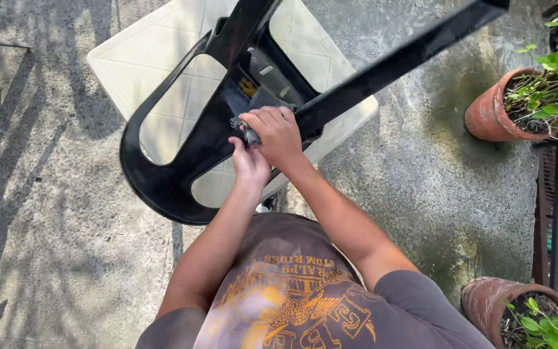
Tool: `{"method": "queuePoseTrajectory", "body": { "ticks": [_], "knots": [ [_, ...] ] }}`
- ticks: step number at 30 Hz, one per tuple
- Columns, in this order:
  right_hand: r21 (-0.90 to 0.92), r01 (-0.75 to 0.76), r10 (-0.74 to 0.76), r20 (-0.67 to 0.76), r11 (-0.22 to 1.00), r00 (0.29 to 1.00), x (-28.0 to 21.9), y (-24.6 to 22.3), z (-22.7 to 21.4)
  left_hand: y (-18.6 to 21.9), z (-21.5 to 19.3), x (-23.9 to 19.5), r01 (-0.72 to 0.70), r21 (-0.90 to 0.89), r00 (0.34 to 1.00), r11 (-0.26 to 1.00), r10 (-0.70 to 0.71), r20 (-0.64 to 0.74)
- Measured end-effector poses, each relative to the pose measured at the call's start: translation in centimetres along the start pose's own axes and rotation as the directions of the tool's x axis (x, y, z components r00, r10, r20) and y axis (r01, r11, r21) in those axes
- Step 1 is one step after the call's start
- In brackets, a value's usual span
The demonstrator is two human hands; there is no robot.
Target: Sanding the surface and legs of a black plastic chair using sandpaper.
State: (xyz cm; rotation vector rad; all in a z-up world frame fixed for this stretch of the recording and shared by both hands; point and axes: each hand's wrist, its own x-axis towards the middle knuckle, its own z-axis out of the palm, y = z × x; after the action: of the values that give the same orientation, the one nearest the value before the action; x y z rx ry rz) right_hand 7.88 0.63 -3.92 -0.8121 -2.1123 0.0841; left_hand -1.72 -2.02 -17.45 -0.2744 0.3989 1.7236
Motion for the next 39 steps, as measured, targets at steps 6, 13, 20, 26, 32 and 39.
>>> {"method": "queuePoseTrajectory", "body": {
  "ticks": [6, 13, 20, 26, 32, 39],
  "knots": [
    [0.102, 0.147, -0.166, 0.213, 0.984, 0.963, -1.1, 3.6, 5.1, 3.3, -6.5, 4.1, 0.230, 0.245, 0.971, 0.942, -0.207, -0.115],
    [0.334, -0.057, -0.040, 0.277, 0.941, 0.960, -0.7, 0.7, 2.3, 6.3, -6.1, -1.7, 0.177, 0.777, 0.984, 0.604, -0.109, -0.139],
    [0.563, -0.710, 0.286, 0.661, 0.423, 0.694, -4.8, -1.8, 1.5, 6.8, 2.7, -11.7, -0.437, 0.879, 0.897, 0.191, 0.165, 0.410],
    [0.580, -0.634, 0.301, 0.571, 0.512, 0.764, -5.1, 1.1, 0.4, 6.7, -0.3, -9.4, -0.198, 0.865, 0.975, 0.460, 0.000, 0.223],
    [0.557, -0.696, 0.349, 0.608, 0.454, 0.713, -2.9, 3.3, 0.4, 5.2, 1.9, -6.3, 0.083, 0.689, 0.975, 0.720, -0.203, 0.094],
    [0.466, -0.273, 0.122, 0.328, 0.842, 0.937, 4.2, 2.3, -3.2, 7.1, 0.7, -1.1, -0.246, 0.803, 0.968, 0.544, 0.188, 0.169]
  ]
}}
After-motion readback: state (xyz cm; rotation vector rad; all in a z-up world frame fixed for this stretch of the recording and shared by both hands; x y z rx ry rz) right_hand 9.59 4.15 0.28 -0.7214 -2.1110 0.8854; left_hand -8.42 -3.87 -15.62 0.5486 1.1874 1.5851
